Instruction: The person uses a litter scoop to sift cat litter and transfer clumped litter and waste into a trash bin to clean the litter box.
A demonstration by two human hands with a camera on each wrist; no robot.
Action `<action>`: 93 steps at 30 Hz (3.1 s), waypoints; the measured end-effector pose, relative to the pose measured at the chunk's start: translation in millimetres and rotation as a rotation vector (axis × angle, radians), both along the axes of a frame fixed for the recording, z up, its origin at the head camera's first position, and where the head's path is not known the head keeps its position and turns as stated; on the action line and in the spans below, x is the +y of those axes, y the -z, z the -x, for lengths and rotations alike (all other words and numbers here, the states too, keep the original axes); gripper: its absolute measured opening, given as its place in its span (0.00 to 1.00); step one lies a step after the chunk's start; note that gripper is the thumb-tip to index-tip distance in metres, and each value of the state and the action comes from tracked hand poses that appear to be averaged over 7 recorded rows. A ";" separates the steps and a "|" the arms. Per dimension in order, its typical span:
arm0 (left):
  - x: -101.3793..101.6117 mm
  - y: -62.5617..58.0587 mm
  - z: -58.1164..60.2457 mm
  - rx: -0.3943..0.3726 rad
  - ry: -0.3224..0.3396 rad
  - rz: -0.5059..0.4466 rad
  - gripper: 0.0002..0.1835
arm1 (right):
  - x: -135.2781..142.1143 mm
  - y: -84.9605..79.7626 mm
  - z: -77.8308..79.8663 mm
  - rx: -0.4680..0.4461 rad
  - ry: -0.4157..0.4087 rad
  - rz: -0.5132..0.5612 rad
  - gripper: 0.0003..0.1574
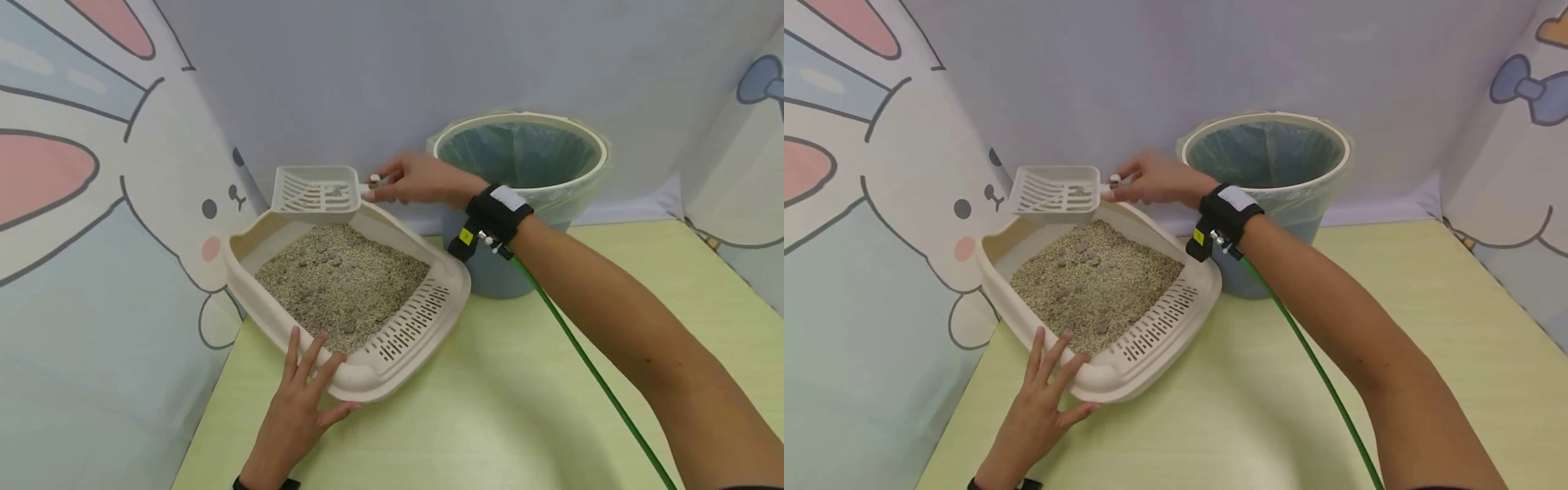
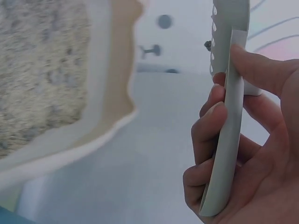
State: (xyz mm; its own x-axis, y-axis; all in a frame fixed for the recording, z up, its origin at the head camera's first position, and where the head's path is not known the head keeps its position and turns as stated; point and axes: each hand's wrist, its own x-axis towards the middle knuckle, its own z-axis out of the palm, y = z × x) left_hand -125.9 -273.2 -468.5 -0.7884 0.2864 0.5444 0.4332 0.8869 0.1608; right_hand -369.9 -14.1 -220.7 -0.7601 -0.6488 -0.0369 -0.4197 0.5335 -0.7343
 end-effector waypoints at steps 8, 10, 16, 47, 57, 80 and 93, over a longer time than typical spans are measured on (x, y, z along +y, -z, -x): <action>3.4 2.5 -5.5 -0.021 -0.016 0.001 0.43 | 67.9 -56.6 -0.7 0.189 0.136 -0.074 0.34; 3.8 1.0 -6.8 -0.015 -0.016 0.002 0.44 | 97.9 -60.4 -0.4 0.251 0.209 -0.124 0.36; 0.9 -6.4 -7.1 0.021 -0.007 -0.007 0.44 | 177.3 -40.4 -4.9 0.679 0.374 -0.401 0.29; 14.8 -6.3 2.9 -0.010 0.006 0.005 0.42 | 141.9 -42.2 -22.9 0.580 0.232 -0.265 0.30; 14.7 -0.3 0.4 -0.021 0.017 -0.045 0.42 | 44.5 -8.9 -31.9 0.696 -0.028 -0.606 0.11; 20.4 1.8 2.9 -0.065 -0.015 -0.042 0.42 | -62.3 92.9 -28.0 1.200 -0.182 -1.451 0.16; 20.9 3.0 3.7 -0.036 0.004 -0.042 0.42 | -26.7 74.9 14.0 0.755 -0.214 -1.128 0.08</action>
